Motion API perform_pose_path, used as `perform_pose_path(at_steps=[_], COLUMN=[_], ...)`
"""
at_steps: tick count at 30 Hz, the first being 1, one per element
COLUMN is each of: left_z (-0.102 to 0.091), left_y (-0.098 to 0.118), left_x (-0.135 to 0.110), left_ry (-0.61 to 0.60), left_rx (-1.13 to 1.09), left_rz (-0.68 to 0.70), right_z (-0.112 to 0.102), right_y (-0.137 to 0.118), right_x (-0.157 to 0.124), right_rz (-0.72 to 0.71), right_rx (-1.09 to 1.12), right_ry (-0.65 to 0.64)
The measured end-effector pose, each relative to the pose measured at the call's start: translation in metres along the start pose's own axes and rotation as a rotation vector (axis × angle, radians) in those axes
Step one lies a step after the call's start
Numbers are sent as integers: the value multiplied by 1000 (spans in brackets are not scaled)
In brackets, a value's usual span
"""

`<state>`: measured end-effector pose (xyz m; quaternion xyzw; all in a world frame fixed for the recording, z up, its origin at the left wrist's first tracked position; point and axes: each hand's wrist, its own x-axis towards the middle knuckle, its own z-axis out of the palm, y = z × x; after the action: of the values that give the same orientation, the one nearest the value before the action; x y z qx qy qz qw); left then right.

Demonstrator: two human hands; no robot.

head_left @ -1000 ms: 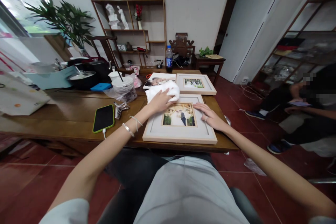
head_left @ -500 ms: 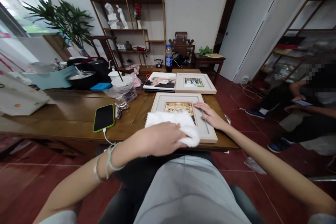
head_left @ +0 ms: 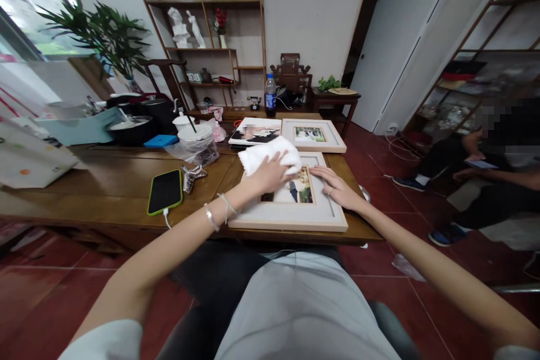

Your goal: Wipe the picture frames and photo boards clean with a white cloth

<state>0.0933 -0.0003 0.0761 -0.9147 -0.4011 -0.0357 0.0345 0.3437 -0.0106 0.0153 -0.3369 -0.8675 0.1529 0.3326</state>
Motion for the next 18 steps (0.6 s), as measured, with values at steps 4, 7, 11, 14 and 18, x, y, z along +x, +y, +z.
perform_pose_path(at_steps=[4,7,11,14,18], left_z=[1,2,-6,-28,-65], left_y=[-17,-5,25,47,71], left_x=[25,24,-1,-33,-77], left_ry=[-3,-53,-97,-162,-231], left_rx=[46,51,33,-46,-183], left_rz=[19,114,209,257,352], right_z=[0,1,3,4,4], right_y=[0,2,4,3,2], right_x=[0,-1,-1,-2,-1], right_rz=[14,29,55,52,46], right_rx=[5,12,-4,-7,-11], right_ry=[-2,9,38,64,69])
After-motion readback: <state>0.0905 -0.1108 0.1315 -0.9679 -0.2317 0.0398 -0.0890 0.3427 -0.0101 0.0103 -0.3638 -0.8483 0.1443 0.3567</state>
